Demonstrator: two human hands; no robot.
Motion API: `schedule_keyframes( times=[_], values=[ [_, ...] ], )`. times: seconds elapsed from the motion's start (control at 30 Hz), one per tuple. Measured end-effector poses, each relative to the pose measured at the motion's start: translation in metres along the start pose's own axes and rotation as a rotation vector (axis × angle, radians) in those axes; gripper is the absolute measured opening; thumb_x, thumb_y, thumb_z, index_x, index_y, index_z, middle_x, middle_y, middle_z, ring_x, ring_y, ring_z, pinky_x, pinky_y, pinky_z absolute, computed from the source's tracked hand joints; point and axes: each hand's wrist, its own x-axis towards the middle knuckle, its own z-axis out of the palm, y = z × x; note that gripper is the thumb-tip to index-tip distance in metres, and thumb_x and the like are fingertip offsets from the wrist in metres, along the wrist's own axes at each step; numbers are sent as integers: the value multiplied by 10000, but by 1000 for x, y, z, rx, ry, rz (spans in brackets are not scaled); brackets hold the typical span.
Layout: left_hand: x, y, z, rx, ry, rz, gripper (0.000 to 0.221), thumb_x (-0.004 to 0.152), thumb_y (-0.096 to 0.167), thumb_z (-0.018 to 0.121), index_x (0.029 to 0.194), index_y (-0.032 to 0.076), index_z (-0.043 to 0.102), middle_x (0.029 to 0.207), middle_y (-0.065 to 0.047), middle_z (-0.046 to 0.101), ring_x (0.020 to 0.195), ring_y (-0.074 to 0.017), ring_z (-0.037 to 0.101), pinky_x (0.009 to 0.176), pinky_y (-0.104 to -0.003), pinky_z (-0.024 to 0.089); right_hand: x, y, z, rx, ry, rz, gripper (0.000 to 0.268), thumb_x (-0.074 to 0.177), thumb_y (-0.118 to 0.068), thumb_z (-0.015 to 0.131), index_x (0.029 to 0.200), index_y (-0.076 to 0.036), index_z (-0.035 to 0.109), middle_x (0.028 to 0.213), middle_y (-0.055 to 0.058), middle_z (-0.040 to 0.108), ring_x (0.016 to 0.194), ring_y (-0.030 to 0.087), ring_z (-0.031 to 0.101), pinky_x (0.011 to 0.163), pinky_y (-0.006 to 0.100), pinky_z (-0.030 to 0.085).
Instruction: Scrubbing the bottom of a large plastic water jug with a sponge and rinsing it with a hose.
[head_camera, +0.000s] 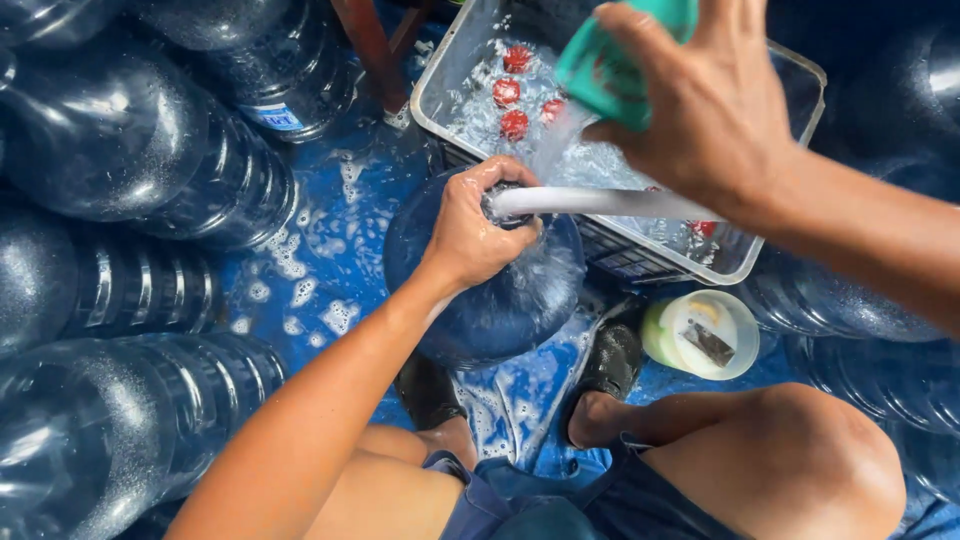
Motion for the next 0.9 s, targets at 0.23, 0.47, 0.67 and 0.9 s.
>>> schedule_keyframes(
  times=[0.23, 0.47, 0.67, 0.9],
  values=[
    [-8, 4, -2, 69, 22, -59, 235, 735, -13, 722, 919, 128, 689, 919, 3, 698, 901, -130, 651, 828, -279, 496, 4, 1, -28, 252, -796, 814, 897, 927, -642, 467, 1630, -146, 211, 1503, 346, 246, 1318, 586, 412, 1092, 675, 379],
    [-9, 4, 4, 127, 143, -42, 244, 641, -8, 668, 841, 126, 706, 839, 24, 695, 818, -111, 656, 738, -275, 512, -61, -49, -75, -75, -869, 337, 513, 968, -482, 512, 1453, -323, 467, 853, 151, 734, 690, 444, 736, 541, 550, 564],
    [-12, 11, 30, 181, -83, 21, 258, 660, 76, 699, 909, 118, 747, 807, 27, 730, 725, -113, 656, 671, -295, 531, -86, -60, -102, -719, -689, 156, 495, 984, -635, 461, 1428, -414, 471, 818, -146, 683, 528, 187, 763, 426, 331, 413],
    [-21, 25, 25, 145, -276, -64, 804, 681, 42, 711, 1440, 223, 517, 1539, -6, 567, 847, -125, 787, 847, -269, 576, -47, -71, -107, -472, -1157, 258, 847, 794, -625, 582, 1547, -516, 209, 979, -141, 742, 843, 202, 834, 637, 367, 642]
  ],
)
